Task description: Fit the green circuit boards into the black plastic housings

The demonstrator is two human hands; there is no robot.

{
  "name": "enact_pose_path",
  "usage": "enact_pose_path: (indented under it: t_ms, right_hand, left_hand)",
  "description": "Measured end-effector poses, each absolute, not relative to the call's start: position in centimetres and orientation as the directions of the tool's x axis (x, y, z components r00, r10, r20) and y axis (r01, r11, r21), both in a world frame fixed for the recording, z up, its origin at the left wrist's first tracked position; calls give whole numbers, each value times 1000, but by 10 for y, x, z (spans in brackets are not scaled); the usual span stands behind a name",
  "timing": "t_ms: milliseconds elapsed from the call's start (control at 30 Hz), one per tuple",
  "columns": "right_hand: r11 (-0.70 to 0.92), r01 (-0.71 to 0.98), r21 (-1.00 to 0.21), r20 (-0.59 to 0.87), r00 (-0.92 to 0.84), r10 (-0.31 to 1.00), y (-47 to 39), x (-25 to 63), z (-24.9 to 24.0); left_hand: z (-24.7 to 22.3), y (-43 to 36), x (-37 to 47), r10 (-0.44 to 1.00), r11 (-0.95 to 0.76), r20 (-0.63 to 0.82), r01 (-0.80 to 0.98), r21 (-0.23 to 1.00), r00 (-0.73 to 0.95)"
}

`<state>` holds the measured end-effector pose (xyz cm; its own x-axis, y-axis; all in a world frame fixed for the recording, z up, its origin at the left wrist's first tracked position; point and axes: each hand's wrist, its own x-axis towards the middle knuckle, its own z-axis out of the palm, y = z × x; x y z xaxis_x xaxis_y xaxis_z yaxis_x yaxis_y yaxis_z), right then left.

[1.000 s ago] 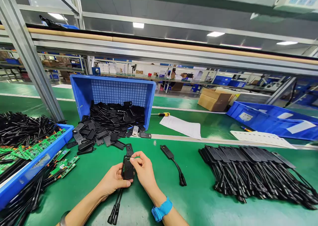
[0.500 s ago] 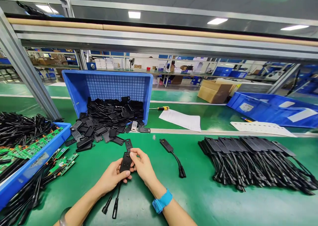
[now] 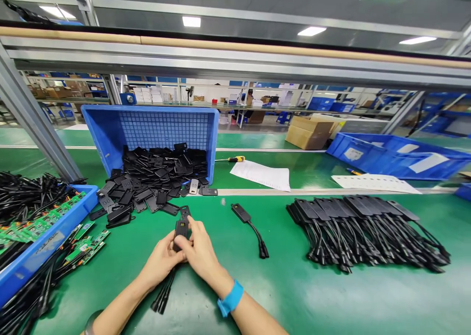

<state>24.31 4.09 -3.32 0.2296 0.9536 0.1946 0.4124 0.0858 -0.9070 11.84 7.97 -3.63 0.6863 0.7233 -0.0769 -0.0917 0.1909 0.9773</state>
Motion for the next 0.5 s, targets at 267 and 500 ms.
enact_pose_path:
  t_ms: [267,500]
  right_hand:
    - [-235,947,-218,214,281,936,42,290,-16]
    - [-476,864,166,253,429,867,38,332,-17]
  left_hand:
    - [-40,80,112,656,253,-151,-27,967,740]
    - [-40,78,111,724,-81,-30,127,989,689]
